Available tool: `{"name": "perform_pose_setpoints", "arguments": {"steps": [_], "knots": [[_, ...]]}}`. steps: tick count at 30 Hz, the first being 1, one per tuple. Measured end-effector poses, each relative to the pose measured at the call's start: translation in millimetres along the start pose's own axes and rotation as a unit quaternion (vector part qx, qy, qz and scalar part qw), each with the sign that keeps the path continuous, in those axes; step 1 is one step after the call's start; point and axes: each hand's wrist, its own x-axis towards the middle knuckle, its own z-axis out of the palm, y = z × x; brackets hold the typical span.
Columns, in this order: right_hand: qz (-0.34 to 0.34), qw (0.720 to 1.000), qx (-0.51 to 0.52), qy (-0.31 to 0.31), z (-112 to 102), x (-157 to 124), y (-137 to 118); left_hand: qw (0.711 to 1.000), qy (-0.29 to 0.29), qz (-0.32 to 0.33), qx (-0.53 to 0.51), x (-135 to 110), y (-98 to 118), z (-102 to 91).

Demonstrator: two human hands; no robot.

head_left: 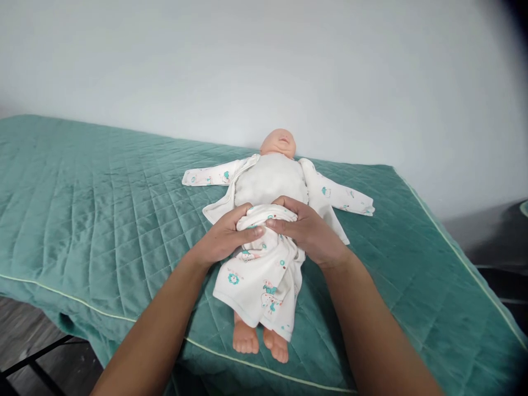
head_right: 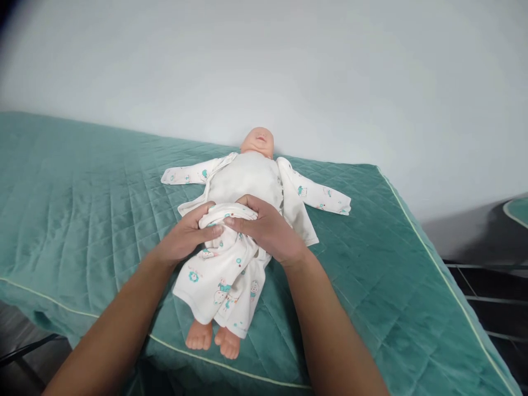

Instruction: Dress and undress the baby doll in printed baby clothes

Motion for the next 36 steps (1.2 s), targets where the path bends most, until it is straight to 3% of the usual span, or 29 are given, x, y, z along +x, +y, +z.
{"name": "perform_pose_setpoints", "arguments": {"steps": [4,6,8,14,19,22,26,31,36], "knots": [[-0.008,0.993,-0.092,-0.074,1.0,-1.1,-5.5,0.996,0.046,0.012,-0.074,0.6,-3.4,-0.4],[-0.008,0.983,-0.133,-0.124,1.7,-2.6,-8.2,0.996,0.055,0.009,-0.074,0.4,-2.7,-1.0],[0.000,0.977,-0.166,-0.136,2.4,-3.9,-9.2,0.996,0.053,0.010,-0.064,-0.5,-1.6,-1.1],[-0.015,0.992,-0.098,-0.082,-0.4,-2.9,-2.2,0.999,0.044,0.025,0.007,-3.4,-0.2,-0.3],[-0.037,0.998,-0.054,-0.025,-3.2,-1.1,2.6,0.993,-0.008,0.023,0.115,-1.6,8.7,2.6],[-0.042,0.996,-0.072,-0.010,-2.1,-0.8,2.8,0.992,0.011,0.002,0.125,-2.0,13.8,8.7],[-0.037,0.992,-0.114,-0.035,-0.4,-0.1,0.2,0.994,0.091,-0.020,0.066,-12.6,15.1,25.5],[-0.040,0.981,-0.174,-0.081,-0.3,-1.4,-4.6,0.974,0.188,-0.076,-0.101,-45.7,24.0,59.4],[-0.026,0.959,-0.252,-0.126,-1.7,-4.2,-4.8,0.946,0.208,-0.144,-0.203,-84.1,41.6,83.9]]}}
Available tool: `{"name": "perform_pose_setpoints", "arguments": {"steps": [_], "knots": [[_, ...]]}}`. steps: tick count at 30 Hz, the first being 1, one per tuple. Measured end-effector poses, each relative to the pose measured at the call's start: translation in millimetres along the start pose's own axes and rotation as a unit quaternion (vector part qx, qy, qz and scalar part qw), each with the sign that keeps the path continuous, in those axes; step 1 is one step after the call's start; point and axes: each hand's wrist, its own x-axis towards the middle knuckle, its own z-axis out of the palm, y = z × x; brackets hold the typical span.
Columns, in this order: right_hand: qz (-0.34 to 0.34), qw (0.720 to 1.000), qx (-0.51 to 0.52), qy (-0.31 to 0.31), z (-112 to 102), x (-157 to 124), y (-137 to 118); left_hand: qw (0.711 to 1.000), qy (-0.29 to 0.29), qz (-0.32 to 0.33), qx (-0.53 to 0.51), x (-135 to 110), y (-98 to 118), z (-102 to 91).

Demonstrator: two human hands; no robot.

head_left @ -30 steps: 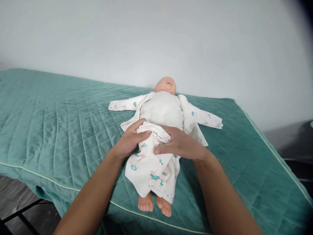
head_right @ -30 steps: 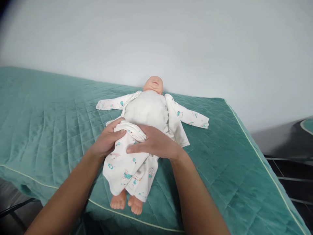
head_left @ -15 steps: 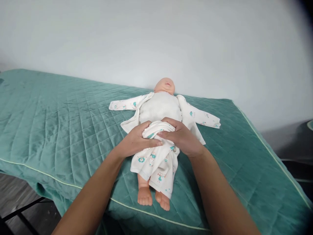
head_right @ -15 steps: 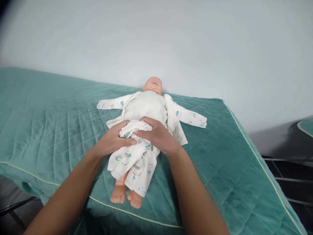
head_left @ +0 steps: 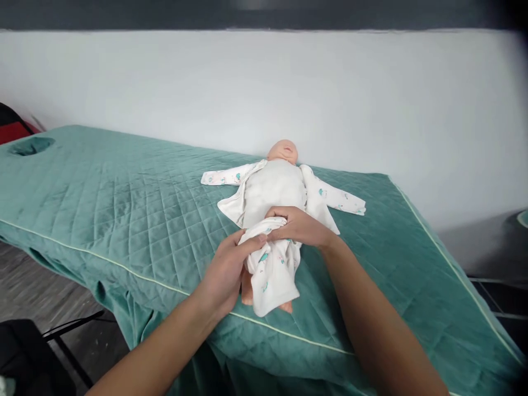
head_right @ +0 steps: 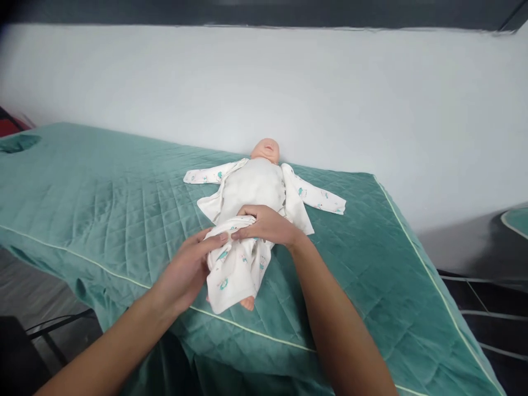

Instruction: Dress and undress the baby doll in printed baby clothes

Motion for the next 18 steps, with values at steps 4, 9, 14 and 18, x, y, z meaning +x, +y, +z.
{"name": "perform_pose_setpoints", "arguments": {"steps": [4,9,14,18], "knots": [[-0.005,0.997,-0.076,-0.013,5.7,-0.2,3.8,0.998,0.027,-0.026,-0.041,-27.8,-7.3,5.4],[-0.026,0.985,-0.170,-0.021,13.3,-0.2,5.2,0.994,0.093,0.002,-0.062,-48.4,-20.8,15.6],[-0.068,0.981,-0.168,-0.075,7.8,-2.8,5.3,0.989,0.104,0.022,-0.105,-63.7,-28.8,22.4],[-0.090,0.978,-0.164,-0.091,5.3,-4.8,8.9,0.985,0.127,0.026,-0.110,-74.7,-39.3,21.7]]}}
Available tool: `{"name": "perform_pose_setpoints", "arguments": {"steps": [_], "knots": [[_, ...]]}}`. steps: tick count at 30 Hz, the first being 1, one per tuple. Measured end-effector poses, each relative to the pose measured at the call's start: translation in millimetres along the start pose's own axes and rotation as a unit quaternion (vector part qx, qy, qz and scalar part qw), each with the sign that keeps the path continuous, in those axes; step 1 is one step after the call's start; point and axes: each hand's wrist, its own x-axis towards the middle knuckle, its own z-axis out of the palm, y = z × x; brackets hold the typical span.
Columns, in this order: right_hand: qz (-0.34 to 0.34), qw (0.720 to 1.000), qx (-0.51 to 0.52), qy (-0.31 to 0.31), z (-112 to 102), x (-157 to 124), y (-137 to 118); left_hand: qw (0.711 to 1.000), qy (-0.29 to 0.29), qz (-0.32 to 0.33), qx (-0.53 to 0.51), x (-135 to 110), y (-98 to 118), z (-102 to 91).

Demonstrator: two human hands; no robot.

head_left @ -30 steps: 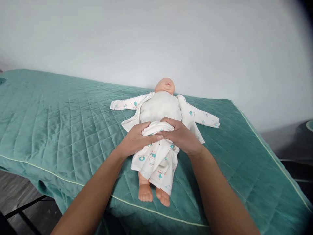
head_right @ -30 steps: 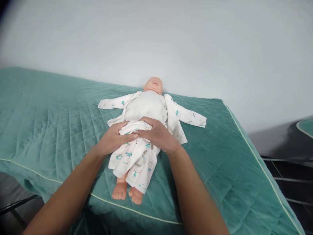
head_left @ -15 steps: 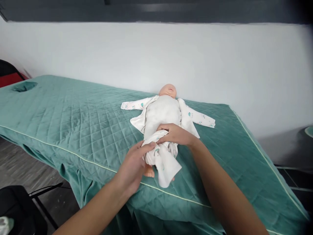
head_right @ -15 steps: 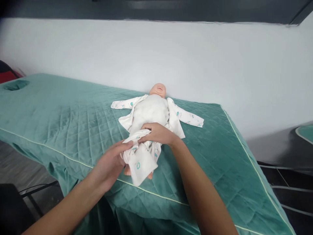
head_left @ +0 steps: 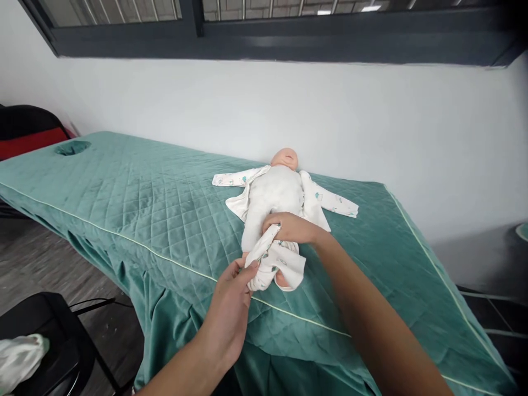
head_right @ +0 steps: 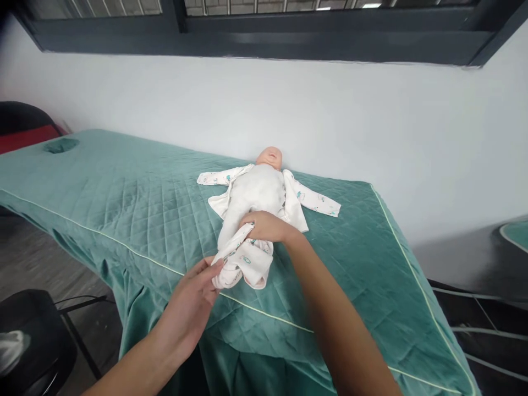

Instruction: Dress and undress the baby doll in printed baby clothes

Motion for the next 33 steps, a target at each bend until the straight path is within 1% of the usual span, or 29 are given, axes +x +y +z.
{"name": "perform_pose_setpoints", "arguments": {"steps": [4,7,10,12,16,18,22,24,27,29,31,33], "knots": [[-0.019,0.999,-0.043,0.017,4.9,0.6,0.9,0.999,0.027,0.019,0.017,-4.7,-13.4,-16.0],[-0.026,0.998,-0.062,0.007,7.6,1.3,-0.9,0.998,0.039,0.037,0.040,-4.1,-24.7,-33.1],[-0.027,0.997,-0.065,-0.007,8.0,1.0,-2.5,0.992,0.056,0.071,0.086,-1.4,-33.4,-48.6],[-0.031,0.998,-0.062,-0.012,7.7,0.9,-2.9,0.985,0.067,0.100,0.126,0.3,-35.5,-56.2],[-0.038,0.998,-0.054,-0.018,8.9,2.8,-3.6,0.965,0.100,0.149,0.192,3.7,-33.0,-66.8],[-0.028,0.998,-0.054,-0.012,10.4,4.4,-5.0,0.961,0.118,0.156,0.198,6.7,-32.1,-71.8],[-0.009,0.999,-0.035,-0.007,12.0,5.7,-8.6,0.963,0.134,0.139,0.191,14.5,-33.2,-81.4],[-0.013,1.000,-0.026,-0.009,11.8,5.6,-9.5,0.963,0.130,0.121,0.201,18.9,-32.3,-84.7],[-0.021,0.999,-0.034,-0.012,12.0,5.7,-8.9,0.963,0.095,0.102,0.231,26.2,-28.0,-87.1],[-0.026,0.998,-0.050,-0.016,13.1,6.3,-7.8,0.952,0.070,0.114,0.274,30.5,-24.7,-87.1],[-0.033,0.997,-0.071,-0.019,14.4,7.0,-7.0,0.938,0.059,0.131,0.317,33.3,-21.5,-85.6],[-0.037,0.995,-0.094,-0.023,15.2,7.4,-7.3,0.931,0.048,0.124,0.340,34.4,-18.1,-82.8]]}}
